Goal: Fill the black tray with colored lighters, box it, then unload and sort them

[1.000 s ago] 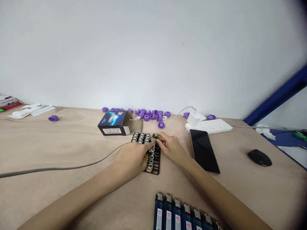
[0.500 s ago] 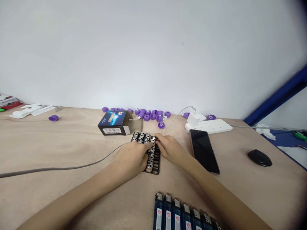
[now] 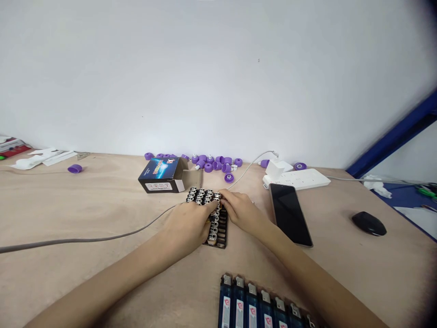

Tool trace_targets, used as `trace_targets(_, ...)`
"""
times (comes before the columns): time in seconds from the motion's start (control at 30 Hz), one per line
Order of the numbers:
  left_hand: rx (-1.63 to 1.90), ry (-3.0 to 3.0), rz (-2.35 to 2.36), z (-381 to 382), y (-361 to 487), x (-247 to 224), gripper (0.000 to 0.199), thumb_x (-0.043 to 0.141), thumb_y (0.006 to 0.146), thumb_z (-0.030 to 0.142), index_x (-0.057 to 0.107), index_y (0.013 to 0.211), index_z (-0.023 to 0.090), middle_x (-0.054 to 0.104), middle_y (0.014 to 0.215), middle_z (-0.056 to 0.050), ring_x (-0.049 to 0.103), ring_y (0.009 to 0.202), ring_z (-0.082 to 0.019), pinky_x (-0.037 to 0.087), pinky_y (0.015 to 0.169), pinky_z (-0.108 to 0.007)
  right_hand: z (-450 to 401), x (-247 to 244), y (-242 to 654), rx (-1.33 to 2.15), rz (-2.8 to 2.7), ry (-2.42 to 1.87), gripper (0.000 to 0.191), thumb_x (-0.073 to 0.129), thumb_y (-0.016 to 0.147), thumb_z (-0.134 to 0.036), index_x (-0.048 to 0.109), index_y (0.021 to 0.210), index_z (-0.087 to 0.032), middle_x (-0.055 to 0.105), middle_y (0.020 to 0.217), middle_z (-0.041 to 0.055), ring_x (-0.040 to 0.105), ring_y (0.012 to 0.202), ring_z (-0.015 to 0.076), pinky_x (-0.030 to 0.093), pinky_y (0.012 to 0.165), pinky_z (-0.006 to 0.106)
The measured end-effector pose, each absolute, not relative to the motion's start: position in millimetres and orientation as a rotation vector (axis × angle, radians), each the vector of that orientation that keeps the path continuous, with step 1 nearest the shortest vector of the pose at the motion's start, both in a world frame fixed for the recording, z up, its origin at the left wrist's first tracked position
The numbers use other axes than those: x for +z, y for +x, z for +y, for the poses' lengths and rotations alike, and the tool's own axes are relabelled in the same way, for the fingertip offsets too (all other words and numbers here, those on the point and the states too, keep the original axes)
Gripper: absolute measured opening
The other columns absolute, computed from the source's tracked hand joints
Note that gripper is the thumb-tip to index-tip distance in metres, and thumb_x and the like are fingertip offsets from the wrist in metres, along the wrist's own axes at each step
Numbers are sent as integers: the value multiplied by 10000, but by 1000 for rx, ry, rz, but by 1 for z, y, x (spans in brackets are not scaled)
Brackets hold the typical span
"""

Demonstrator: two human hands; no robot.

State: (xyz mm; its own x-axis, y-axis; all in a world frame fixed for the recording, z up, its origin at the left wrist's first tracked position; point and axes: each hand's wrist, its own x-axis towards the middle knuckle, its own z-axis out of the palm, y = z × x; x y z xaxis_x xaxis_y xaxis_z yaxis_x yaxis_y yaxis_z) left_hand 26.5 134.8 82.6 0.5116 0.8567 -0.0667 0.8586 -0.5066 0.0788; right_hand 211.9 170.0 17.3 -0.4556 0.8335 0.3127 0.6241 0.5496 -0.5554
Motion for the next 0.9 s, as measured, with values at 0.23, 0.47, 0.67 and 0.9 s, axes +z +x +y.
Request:
trace_targets(0.23, 34, 2633, 1465, 135, 26, 83, 576, 439, 785, 78, 564, 1328, 222, 740, 912, -97, 697, 773, -306, 468, 612, -353, 171, 16, 210, 541, -2175, -1106, 265, 418, 972, -101, 585, 1145, -212, 717, 971, 63, 682, 895, 213, 489, 788, 309)
trace_targets(0.47, 109, 2619, 1454, 137, 22, 81, 550, 443, 780, 98, 601, 1288, 241, 747, 903, -83, 695, 771, -301, 444, 598, -341, 173, 8, 212, 509, -2169, -1168, 204, 443, 968, -112, 589, 1093, -180, 706, 875, 54, 663, 757, 201, 447, 682, 279)
trace_targets(0.67, 135, 2615, 1458, 139, 22, 80, 577, 449, 755, 81, 606, 1285, 245, 746, 913, -79, 688, 770, -289, 409, 582, -323, 172, 7, 213, 486, -2233, -1174, 218, 477, 938, -87, 618, 1066, -195, 712, 951, 71, 654, 882, 217, 452, 776, 302)
trace_targets(0.9, 287, 2494, 1383, 138, 22, 82, 418, 458, 762, 87, 666, 1101, 216, 698, 775, -46, 604, 639, -213, 323, 551, -282, 173, 24, 217, 523, -2251, -1117, 231, 499, 907, -68, 666, 990, -203, 743, 919, 50, 686, 854, 210, 493, 782, 320)
